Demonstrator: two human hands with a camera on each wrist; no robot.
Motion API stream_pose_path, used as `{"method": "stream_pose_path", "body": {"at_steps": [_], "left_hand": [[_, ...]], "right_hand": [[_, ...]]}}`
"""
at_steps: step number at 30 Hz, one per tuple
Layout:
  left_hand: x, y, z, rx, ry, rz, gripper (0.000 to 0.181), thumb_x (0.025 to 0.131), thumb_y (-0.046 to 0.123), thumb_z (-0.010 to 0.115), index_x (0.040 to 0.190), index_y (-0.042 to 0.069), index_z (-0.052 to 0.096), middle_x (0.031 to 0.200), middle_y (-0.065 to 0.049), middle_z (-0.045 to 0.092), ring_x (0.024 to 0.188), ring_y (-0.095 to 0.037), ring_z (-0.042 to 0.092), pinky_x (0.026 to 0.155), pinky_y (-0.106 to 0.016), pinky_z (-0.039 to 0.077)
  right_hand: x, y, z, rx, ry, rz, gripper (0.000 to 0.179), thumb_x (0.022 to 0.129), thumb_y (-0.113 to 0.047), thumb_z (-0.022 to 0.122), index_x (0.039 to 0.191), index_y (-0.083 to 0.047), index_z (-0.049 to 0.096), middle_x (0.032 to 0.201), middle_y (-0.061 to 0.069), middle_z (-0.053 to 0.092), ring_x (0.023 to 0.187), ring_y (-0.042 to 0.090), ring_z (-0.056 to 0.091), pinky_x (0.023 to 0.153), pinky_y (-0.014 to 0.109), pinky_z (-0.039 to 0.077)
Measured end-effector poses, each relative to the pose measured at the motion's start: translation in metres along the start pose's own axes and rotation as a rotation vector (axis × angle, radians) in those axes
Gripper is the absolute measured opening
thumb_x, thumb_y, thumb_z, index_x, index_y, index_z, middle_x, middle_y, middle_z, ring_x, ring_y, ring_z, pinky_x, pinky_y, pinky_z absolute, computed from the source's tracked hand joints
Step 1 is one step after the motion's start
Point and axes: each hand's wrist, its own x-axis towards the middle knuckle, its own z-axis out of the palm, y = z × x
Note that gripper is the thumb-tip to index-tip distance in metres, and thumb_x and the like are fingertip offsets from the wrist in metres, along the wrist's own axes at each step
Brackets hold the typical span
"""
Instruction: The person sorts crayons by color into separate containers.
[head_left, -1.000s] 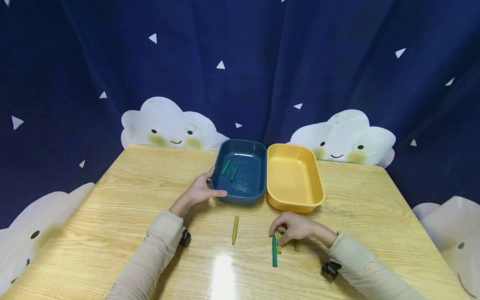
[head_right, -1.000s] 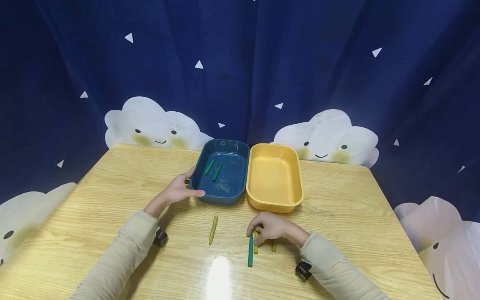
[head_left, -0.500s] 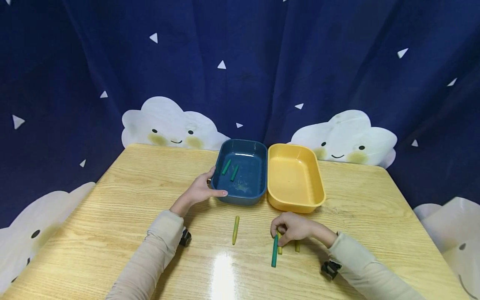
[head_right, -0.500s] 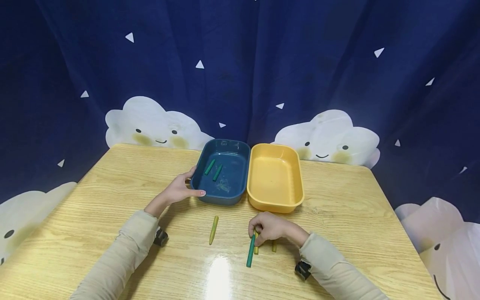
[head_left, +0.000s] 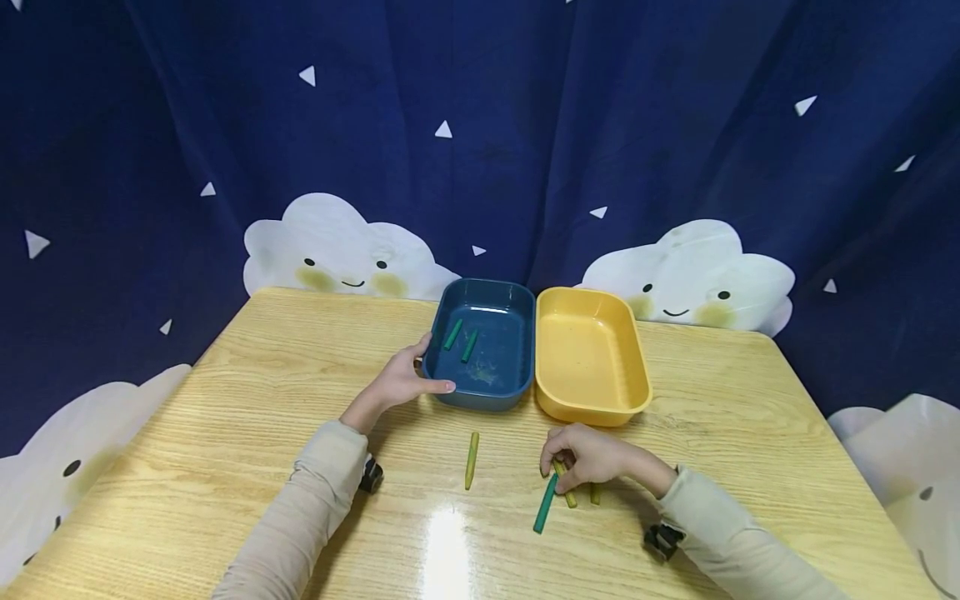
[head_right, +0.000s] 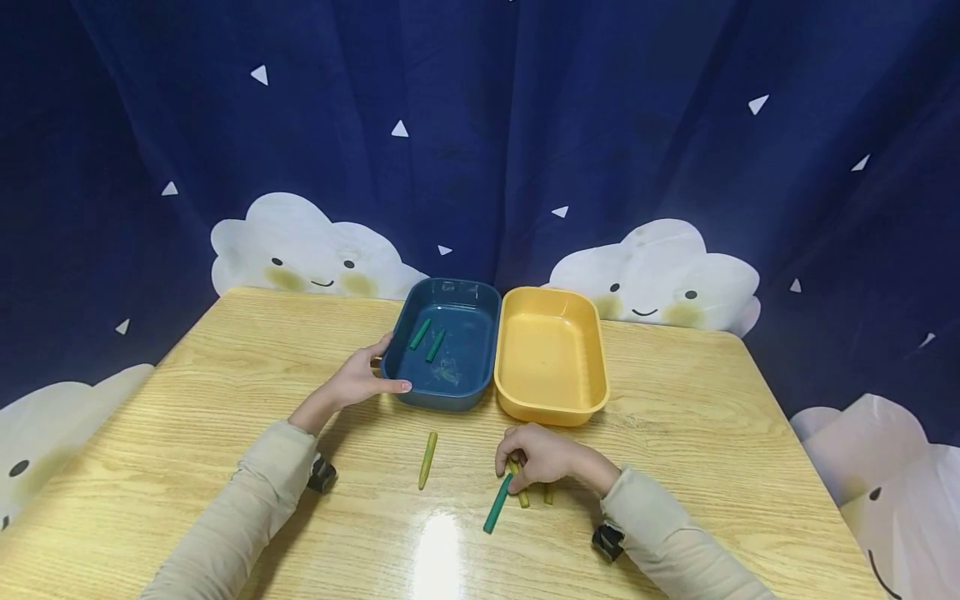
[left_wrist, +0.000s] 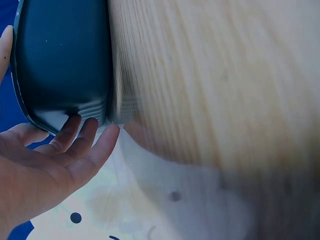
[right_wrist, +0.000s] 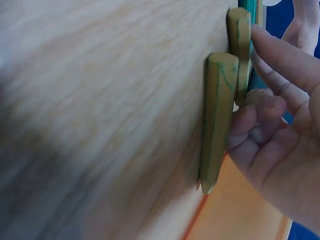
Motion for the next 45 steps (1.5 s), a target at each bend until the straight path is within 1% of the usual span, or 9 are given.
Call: {"method": "stream_pose_path", "body": {"at_steps": [3, 9, 13, 16, 22, 25, 29, 34, 45], "left_hand": [[0.002, -0.001, 0.000, -0.004, -0.004, -0.012, 0.100, 0.074, 0.021, 0.078, 0.146, -0.001, 0.012, 0.146, -0.020, 0.027, 0.115, -0.032, 0.046, 0.095, -0.041, 0.039], [0.001, 0.000, 0.000, -0.004, -0.006, 0.007, 0.099, 0.074, 0.019, 0.078, 0.145, -0.003, 0.012, 0.145, -0.022, 0.028, 0.115, -0.033, 0.046, 0.094, -0.042, 0.039], [0.000, 0.001, 0.000, -0.014, -0.005, -0.002, 0.100, 0.074, 0.019, 0.078, 0.145, -0.002, 0.012, 0.147, -0.021, 0.024, 0.117, -0.033, 0.045, 0.095, -0.041, 0.039], [0.000, 0.002, 0.001, -0.020, -0.004, -0.011, 0.100, 0.074, 0.019, 0.078, 0.146, -0.001, 0.012, 0.146, -0.020, 0.026, 0.116, -0.033, 0.045, 0.095, -0.041, 0.039], [0.000, 0.001, 0.000, -0.025, -0.008, -0.005, 0.099, 0.075, 0.019, 0.077, 0.146, -0.001, 0.011, 0.143, -0.022, 0.030, 0.114, -0.034, 0.047, 0.094, -0.042, 0.039], [0.000, 0.002, 0.000, -0.035, -0.006, -0.011, 0.100, 0.074, 0.018, 0.078, 0.146, 0.000, 0.011, 0.144, -0.021, 0.030, 0.113, -0.033, 0.047, 0.094, -0.042, 0.040], [0.000, 0.001, 0.000, -0.034, -0.006, -0.008, 0.101, 0.074, 0.019, 0.078, 0.146, -0.001, 0.011, 0.142, -0.022, 0.032, 0.113, -0.032, 0.048, 0.094, -0.041, 0.040], [-0.001, 0.001, 0.001, -0.028, -0.008, -0.004, 0.100, 0.074, 0.019, 0.078, 0.146, -0.002, 0.011, 0.141, -0.023, 0.034, 0.113, -0.031, 0.048, 0.094, -0.041, 0.039], [0.000, 0.002, 0.000, -0.003, -0.007, -0.029, 0.102, 0.074, 0.021, 0.078, 0.146, -0.002, 0.010, 0.139, -0.024, 0.036, 0.113, -0.031, 0.049, 0.095, -0.042, 0.039]], "right_hand": [[0.001, -0.001, 0.001, -0.030, -0.003, 0.016, 0.016, 0.071, -0.007, 0.077, 0.084, -0.009, 0.068, 0.074, -0.001, 0.053, 0.063, 0.006, 0.043, 0.056, 0.018, 0.038], [0.003, -0.004, 0.001, -0.099, -0.022, 0.055, 0.014, 0.068, -0.006, 0.078, 0.077, -0.012, 0.069, 0.071, -0.005, 0.050, 0.063, 0.003, 0.042, 0.057, 0.017, 0.038], [0.004, -0.005, 0.000, -0.082, -0.022, 0.026, 0.012, 0.069, -0.008, 0.078, 0.076, -0.012, 0.069, 0.071, -0.002, 0.051, 0.063, 0.004, 0.043, 0.057, 0.017, 0.038], [0.003, -0.004, -0.002, -0.007, -0.019, -0.016, 0.011, 0.072, -0.008, 0.077, 0.078, -0.010, 0.069, 0.073, 0.001, 0.055, 0.062, 0.002, 0.045, 0.055, 0.017, 0.041], [0.002, 0.001, -0.006, 0.336, -0.053, -0.045, 0.007, 0.078, -0.003, 0.070, 0.083, 0.001, 0.066, 0.070, 0.010, 0.063, 0.057, -0.002, 0.048, 0.048, 0.017, 0.041], [0.003, 0.001, -0.007, 0.444, -0.056, -0.036, 0.009, 0.078, 0.001, 0.068, 0.083, 0.006, 0.064, 0.070, 0.017, 0.063, 0.059, 0.000, 0.051, 0.051, 0.018, 0.042], [0.002, -0.002, -0.010, 0.495, -0.034, -0.045, 0.010, 0.078, 0.003, 0.067, 0.084, 0.010, 0.063, 0.070, 0.024, 0.060, 0.060, 0.001, 0.052, 0.051, 0.017, 0.042], [0.002, -0.007, -0.016, 0.506, -0.005, -0.087, 0.009, 0.080, 0.004, 0.065, 0.085, 0.010, 0.061, 0.069, 0.027, 0.056, 0.062, 0.000, 0.051, 0.053, 0.017, 0.041], [0.002, -0.009, -0.026, 0.514, 0.040, -0.122, 0.006, 0.078, 0.010, 0.064, 0.084, 0.009, 0.062, 0.064, 0.021, 0.054, 0.058, 0.000, 0.046, 0.050, 0.018, 0.036]]}}
